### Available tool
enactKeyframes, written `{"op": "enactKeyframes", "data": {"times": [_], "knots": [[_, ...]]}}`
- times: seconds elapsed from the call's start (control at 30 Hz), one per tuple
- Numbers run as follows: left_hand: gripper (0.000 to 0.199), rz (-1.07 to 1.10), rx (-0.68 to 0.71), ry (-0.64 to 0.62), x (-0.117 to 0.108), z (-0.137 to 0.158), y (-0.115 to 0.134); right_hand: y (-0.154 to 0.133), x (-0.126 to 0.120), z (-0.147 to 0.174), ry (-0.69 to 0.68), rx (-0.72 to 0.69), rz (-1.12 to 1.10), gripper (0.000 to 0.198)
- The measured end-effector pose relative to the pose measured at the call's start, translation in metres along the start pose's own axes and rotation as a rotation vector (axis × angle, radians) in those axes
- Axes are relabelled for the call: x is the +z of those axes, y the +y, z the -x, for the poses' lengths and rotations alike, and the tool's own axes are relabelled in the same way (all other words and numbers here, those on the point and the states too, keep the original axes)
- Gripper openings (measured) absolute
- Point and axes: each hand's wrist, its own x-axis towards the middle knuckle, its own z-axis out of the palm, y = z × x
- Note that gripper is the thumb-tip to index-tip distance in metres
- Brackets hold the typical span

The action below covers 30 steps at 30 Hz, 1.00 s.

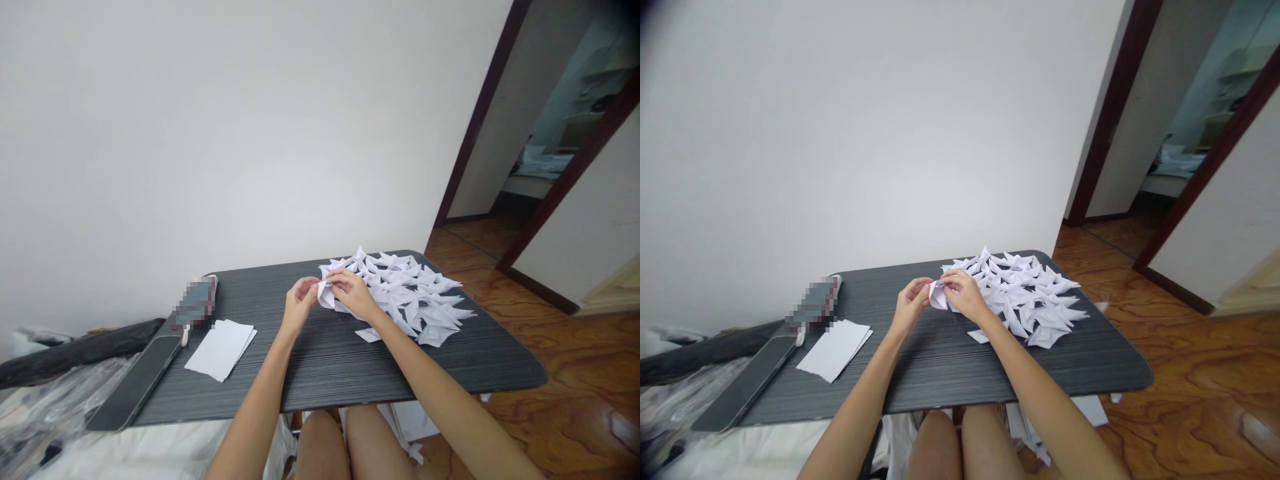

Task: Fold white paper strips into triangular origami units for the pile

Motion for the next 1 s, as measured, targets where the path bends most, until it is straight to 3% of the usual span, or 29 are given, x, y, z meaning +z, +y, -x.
{"op": "enactKeyframes", "data": {"times": [0.23,0.4,0.57,0.8,1.0], "knots": [[0.059,-0.182,0.004,-0.071,0.004,0.003,-0.009,0.009,0.005,0.0,0.145,0.072,0.018,0.009],[0.045,-0.202,0.047,0.078,0.003,0.002,-0.016,0.008,0.01,0.001,0.152,0.06,0.011,0.008],[0.04,-0.163,0.06,0.142,0.005,0.002,-0.015,0.005,0.014,0.003,0.158,0.047,0.049,0.007],[0.051,-0.166,0.076,0.146,0.007,0.004,-0.016,0.005,0.014,0.006,0.12,0.119,0.019,0.012],[0.053,-0.038,-0.026,0.068,0.012,0.007,-0.007,0.006,0.011,0.006,0.019,0.132,0.019,0.024]]}}
